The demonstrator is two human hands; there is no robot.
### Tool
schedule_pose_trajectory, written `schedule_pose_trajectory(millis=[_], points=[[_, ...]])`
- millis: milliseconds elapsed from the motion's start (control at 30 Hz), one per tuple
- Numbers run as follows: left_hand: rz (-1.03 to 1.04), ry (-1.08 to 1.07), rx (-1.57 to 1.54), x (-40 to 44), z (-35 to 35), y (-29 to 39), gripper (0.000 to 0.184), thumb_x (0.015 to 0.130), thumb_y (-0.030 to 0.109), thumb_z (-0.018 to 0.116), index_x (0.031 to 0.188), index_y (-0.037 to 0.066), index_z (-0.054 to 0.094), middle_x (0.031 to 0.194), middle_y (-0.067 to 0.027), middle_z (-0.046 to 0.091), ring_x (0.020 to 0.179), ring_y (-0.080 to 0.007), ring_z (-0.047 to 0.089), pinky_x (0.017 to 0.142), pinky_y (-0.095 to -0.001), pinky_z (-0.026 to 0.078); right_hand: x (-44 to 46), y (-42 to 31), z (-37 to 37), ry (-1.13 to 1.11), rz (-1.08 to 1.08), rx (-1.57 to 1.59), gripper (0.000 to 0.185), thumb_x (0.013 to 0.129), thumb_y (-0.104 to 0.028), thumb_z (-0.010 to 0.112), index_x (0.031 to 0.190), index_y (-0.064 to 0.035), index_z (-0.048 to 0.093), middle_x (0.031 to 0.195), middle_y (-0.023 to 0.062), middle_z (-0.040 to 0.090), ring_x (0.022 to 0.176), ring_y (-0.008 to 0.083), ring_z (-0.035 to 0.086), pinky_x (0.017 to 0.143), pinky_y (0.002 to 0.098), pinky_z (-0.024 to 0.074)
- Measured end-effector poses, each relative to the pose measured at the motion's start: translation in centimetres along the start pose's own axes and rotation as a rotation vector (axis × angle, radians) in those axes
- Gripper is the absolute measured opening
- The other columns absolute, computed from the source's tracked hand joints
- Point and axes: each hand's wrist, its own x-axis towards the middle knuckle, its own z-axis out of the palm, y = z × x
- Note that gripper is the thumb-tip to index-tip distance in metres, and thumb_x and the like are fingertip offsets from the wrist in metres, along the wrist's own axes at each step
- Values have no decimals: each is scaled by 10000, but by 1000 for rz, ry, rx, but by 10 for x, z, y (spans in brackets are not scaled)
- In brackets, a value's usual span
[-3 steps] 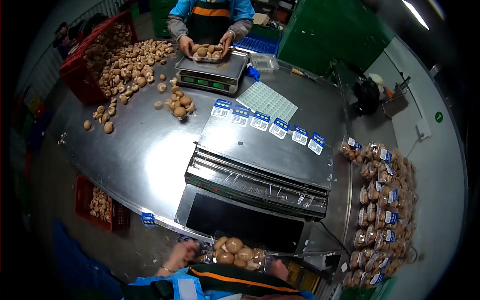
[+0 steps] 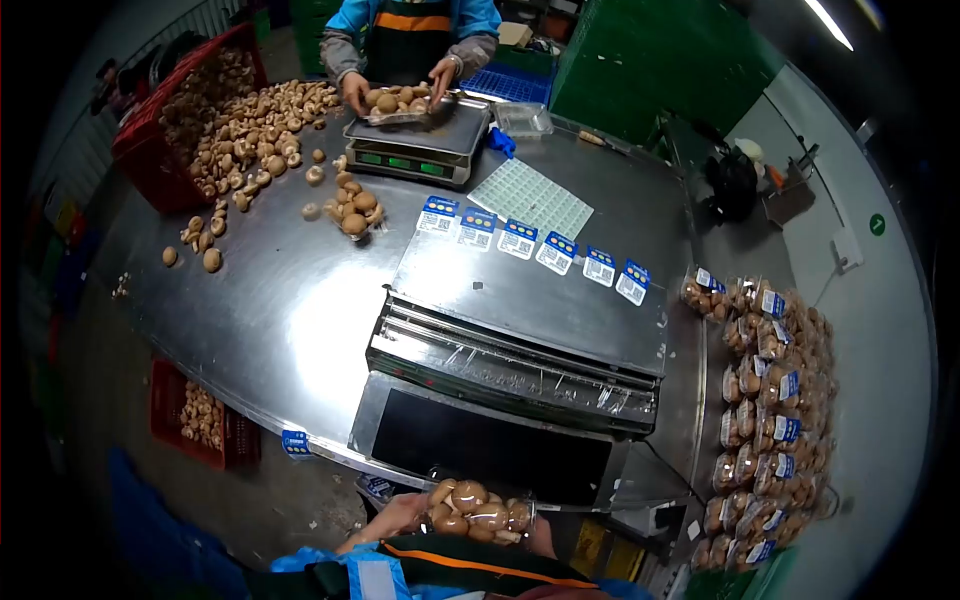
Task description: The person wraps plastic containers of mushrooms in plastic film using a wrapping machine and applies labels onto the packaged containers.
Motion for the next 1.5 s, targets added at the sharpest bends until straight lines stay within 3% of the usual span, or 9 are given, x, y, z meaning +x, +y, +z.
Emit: schedule_pose_trajectory(millis=[267,500,667,867,1000,1133,1233,1333,1500], points=[[542,-1152,-985,28,50,-5,455,834,194,566,1242,57,419,1306,-118,377,1195,-226,398,999,-341,353,-74,-110,-91,-172,-322,623,506,804,-272,591,1254,-106,431,1147,95,526,1010,216,519,859,288,430],[-145,-864,-211,-46,49,180,746,845,391,514,1400,104,106,1421,-127,201,1302,-252,240,1037,-338,294,-96,-185,-118,-297,-563,806,442,843,-252,540,1228,-56,448,1073,74,555,920,167,543,795,281,456],[171,-973,-84,-23,-3,200,952,723,510,636,1385,50,130,1351,-202,287,1206,-292,385,943,-335,396,-72,-259,-191,-235,-712,64,413,809,-108,533,1208,-30,462,1088,72,535,909,146,541,811,266,446],[428,-601,-864,-6,-11,140,793,725,323,634,1323,-14,235,1269,-211,396,1112,-328,475,930,-407,421,102,-282,-355,653,-887,213,498,795,-332,623,1151,-3,508,1032,88,566,873,151,542,781,264,446],[494,-557,-1518,-35,-3,173,833,742,584,422,1348,53,215,1317,-214,337,1195,-379,374,1004,-488,313,199,-281,-438,401,-255,-45,680,700,-596,611,986,22,601,948,103,616,834,166,574,749,284,442],[740,-284,-955,-33,-13,173,854,711,627,472,1358,156,175,1363,-141,245,1268,-306,247,1046,-459,218,179,-286,-434,268,-316,191,566,667,-448,718,986,9,623,862,79,635,772,184,584,732,305,444],[496,-643,-1708,-49,10,192,755,757,573,461,1335,142,238,1342,-116,293,1207,-277,333,1014,-432,274,162,-278,-418,606,-461,-63,333,664,-271,719,916,-60,664,859,68,649,794,178,589,794,326,431],[695,-405,-1221,-37,7,180,715,826,592,309,1358,119,242,1355,-167,303,1205,-357,366,983,-504,317,133,-266,-372,1137,-1056,-849,100,660,-27,613,748,-73,628,717,71,582,766,254,547,971,441,306],[719,-546,-1084,-56,14,204,702,836,583,352,1357,123,251,1365,-144,302,1228,-334,348,1005,-490,303,-20,-263,-325,1119,-1139,53,139,683,-2,633,789,-59,563,764,50,546,794,174,537,838,337,411]])
